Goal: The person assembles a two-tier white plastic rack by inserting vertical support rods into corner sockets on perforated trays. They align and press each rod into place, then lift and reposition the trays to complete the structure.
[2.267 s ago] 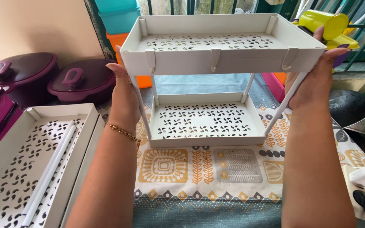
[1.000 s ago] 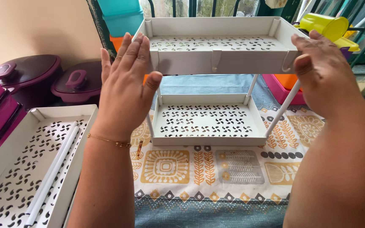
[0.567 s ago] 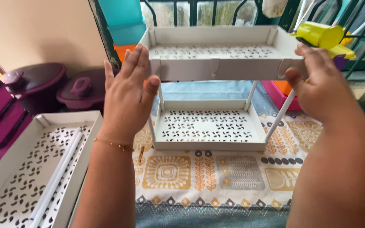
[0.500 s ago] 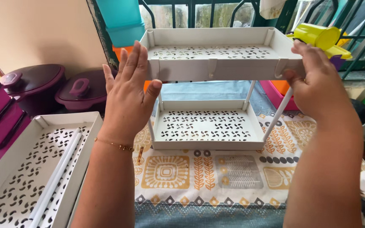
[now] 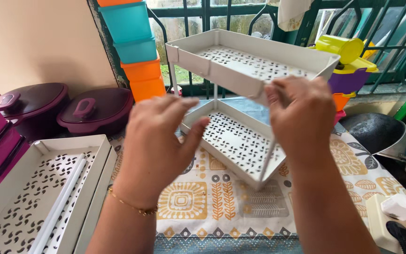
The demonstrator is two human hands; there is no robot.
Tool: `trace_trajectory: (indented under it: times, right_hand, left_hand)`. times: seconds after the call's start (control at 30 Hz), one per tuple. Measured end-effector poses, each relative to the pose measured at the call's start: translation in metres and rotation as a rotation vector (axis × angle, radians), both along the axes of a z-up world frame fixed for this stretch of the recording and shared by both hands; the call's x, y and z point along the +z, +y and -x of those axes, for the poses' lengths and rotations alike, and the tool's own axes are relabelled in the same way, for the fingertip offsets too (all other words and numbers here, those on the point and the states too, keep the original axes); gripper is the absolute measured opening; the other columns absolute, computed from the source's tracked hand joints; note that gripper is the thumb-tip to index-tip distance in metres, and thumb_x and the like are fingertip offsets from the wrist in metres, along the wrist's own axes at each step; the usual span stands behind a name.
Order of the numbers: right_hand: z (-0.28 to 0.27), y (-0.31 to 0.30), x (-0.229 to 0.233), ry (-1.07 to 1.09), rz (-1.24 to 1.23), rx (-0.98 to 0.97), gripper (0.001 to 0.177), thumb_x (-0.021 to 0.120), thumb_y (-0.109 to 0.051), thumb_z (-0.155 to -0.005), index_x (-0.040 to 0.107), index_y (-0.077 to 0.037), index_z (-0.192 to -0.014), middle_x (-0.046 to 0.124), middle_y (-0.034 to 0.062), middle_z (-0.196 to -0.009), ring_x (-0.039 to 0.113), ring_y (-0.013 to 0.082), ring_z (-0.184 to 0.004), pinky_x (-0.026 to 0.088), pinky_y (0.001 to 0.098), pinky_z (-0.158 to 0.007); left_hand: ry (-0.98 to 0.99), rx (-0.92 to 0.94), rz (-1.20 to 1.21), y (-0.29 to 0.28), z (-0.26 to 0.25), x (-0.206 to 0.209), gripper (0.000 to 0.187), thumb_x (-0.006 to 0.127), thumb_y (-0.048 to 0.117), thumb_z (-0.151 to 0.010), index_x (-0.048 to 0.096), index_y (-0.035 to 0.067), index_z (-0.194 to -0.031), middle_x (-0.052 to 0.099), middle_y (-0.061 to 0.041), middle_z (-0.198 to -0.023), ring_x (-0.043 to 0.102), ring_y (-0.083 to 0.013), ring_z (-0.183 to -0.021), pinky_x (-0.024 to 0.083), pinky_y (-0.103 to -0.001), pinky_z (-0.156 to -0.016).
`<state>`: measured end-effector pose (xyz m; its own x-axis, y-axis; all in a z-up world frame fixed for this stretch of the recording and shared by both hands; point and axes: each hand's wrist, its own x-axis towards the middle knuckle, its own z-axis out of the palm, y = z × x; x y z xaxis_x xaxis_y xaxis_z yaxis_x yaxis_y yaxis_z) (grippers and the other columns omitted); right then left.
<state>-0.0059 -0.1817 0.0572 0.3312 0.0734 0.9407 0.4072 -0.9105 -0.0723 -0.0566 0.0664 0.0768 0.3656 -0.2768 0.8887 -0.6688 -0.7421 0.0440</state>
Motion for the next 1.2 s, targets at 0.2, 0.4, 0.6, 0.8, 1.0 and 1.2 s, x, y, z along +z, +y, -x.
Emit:
trace_trajectory:
  times: [0.2, 0.4, 0.6, 0.8, 1.0, 1.2]
  right_hand:
    - [0.038, 0.005, 0.005, 0.159, -0.190, 0.579, 0.033, 0.072, -0.028, -0.098, 0.071, -0.005, -0.122, 0.073, 0.0067, -0.096, 0.065, 0.0117, -0.078, 0.052, 0.0275, -0.073]
    - [0.014, -0.056, 0.024, 0.025, -0.169, 0.308, 0.022, 0.063, -0.023, -0.117, 0.070, -0.004, -0.126, 0.069, 0.0126, -0.109, 0.065, 0.0173, -0.098, 0.051, 0.0293, -0.089]
    - [-0.005, -0.084, 0.021, 0.244, -0.047, 0.298, 0.036, 0.057, -0.036, -0.106, 0.071, -0.004, -0.113, 0.071, 0.0127, -0.116, 0.066, 0.0264, -0.110, 0.052, 0.0365, -0.092]
    - [0.002, -0.088, 0.016, 0.260, 0.043, 0.220, 0.050, 0.058, -0.051, -0.109, 0.076, -0.005, -0.115, 0.072, 0.0144, -0.116, 0.071, 0.0278, -0.111, 0.055, 0.0363, -0.091]
    - [0.009, -0.074, 0.034, 0.325, -0.040, 0.242, 0.066, 0.050, -0.064, -0.107, 0.070, -0.007, -0.133, 0.071, 0.0141, -0.108, 0.070, 0.0264, -0.101, 0.052, 0.0360, -0.088]
    - [-0.013, -0.083, 0.066, 0.332, 0.044, 0.150, 0.089, 0.029, -0.079, -0.099, 0.062, -0.010, -0.146, 0.065, 0.0191, -0.108, 0.066, 0.0310, -0.102, 0.051, 0.0408, -0.088]
  left_hand:
    - [0.291, -0.006, -0.067, -0.039, -0.001, -0.019, 0.047, 0.085, 0.049, -0.075, 0.076, 0.004, -0.086, 0.071, -0.014, -0.071, 0.069, -0.0329, -0.071, 0.050, -0.046, -0.072]
    - [0.292, 0.000, -0.037, -0.058, -0.023, -0.043, 0.019, 0.074, 0.022, -0.083, 0.069, 0.005, -0.078, 0.070, -0.013, -0.070, 0.070, -0.0319, -0.068, 0.055, -0.045, -0.072]
    - [0.592, 0.152, -0.096, -0.033, -0.037, -0.034, 0.023, 0.071, 0.026, -0.085, 0.069, 0.005, -0.077, 0.070, -0.016, -0.073, 0.069, -0.0363, -0.070, 0.056, -0.047, -0.068]
    - [0.676, 0.138, -0.128, -0.009, -0.032, -0.019, 0.023, 0.070, 0.028, -0.084, 0.073, 0.006, -0.078, 0.073, -0.014, -0.076, 0.070, -0.0346, -0.072, 0.056, -0.045, -0.069]
    - [0.646, 0.095, -0.118, -0.004, -0.033, -0.018, 0.022, 0.070, 0.027, -0.083, 0.074, 0.006, -0.078, 0.072, -0.015, -0.076, 0.070, -0.0357, -0.074, 0.056, -0.046, -0.071]
    - [0.665, 0.106, -0.138, -0.001, -0.037, -0.021, 0.024, 0.070, 0.027, -0.084, 0.073, 0.005, -0.077, 0.072, -0.016, -0.080, 0.070, -0.0355, -0.078, 0.056, -0.046, -0.074]
